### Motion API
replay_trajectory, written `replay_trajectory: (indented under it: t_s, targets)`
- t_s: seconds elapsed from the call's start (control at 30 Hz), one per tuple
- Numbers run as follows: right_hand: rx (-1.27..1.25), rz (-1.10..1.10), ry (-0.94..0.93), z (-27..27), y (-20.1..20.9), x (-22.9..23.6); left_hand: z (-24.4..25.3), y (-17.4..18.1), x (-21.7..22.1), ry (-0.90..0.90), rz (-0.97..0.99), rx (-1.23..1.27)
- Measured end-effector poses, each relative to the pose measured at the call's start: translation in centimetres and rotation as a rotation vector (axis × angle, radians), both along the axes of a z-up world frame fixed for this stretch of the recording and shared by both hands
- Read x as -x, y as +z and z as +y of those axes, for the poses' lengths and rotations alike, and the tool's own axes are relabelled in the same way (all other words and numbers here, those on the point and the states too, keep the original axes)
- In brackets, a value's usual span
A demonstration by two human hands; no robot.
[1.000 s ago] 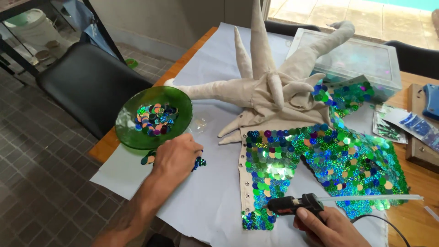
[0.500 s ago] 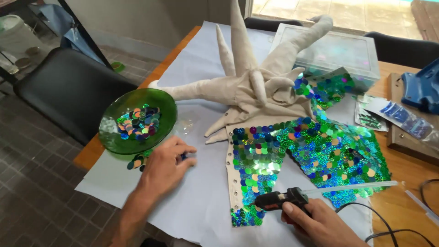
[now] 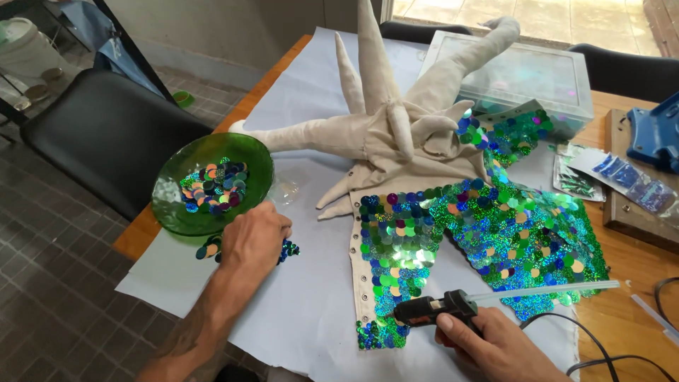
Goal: Decorating a fabric costume piece by gluing sequins onto it using a hot glue gun
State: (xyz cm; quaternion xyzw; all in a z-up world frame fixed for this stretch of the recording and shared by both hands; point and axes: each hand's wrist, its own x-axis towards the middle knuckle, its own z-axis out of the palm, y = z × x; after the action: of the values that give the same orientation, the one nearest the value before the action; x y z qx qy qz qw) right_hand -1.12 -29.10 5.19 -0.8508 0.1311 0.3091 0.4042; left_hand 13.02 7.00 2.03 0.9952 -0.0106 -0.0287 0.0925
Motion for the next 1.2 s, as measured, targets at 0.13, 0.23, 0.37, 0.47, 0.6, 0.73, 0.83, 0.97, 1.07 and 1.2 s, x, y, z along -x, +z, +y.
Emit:
replay_trajectory:
  t_s: [0.13, 0.23, 0.37, 0.47, 0.6, 0.73, 0.83, 0.97, 1.07, 1.2]
  targets:
    - [0.032, -0.069, 0.051, 0.0, 0.0, 0.1, -0.4, 0.0, -0.5, -0.025, 0.003, -0.025]
    - [-0.007, -0.052, 0.033, 0.1, -0.1, 0.2, -0.5, -1.2, -0.5, -0.090, -0.068, -0.157]
    - [0.064, -0.132, 0.125, 0.6, 0.8, 0.1, -1.1, -1.7, 1.3, -0.184, -0.237, -0.271]
    - [0.124, -0.021, 0.178, 1.5, 2.6, 0.0, -3.2, 0.4, 5.5, -0.189, -0.209, 0.012]
    - [0.085, -0.107, 0.231, 1.2, 1.5, -0.2, -6.4, 2.0, 10.8, -0.242, -0.040, 0.709]
    - [0.163, -0.073, 0.215, 1.9, 1.9, -0.4, -7.9, 0.1, 13.2, -0.336, -0.113, 0.729]
    - [0.189, -0.058, 0.257, 2.5, 3.3, -0.3, -8.6, -0.6, 13.4, -0.362, -0.191, 0.760]
    - [0.205, -0.081, 0.264, 2.4, 3.1, -0.3, -8.7, -1.4, 13.3, -0.389, -0.252, 0.752]
    - [0.244, -0.106, 0.295, 2.4, 2.9, -0.3, -8.9, -1.6, 13.3, -0.394, -0.299, 0.785]
    - [0.248, -0.109, 0.333, 3.0, 4.2, -0.5, -9.0, -1.7, 13.2, -0.378, -0.311, 0.781]
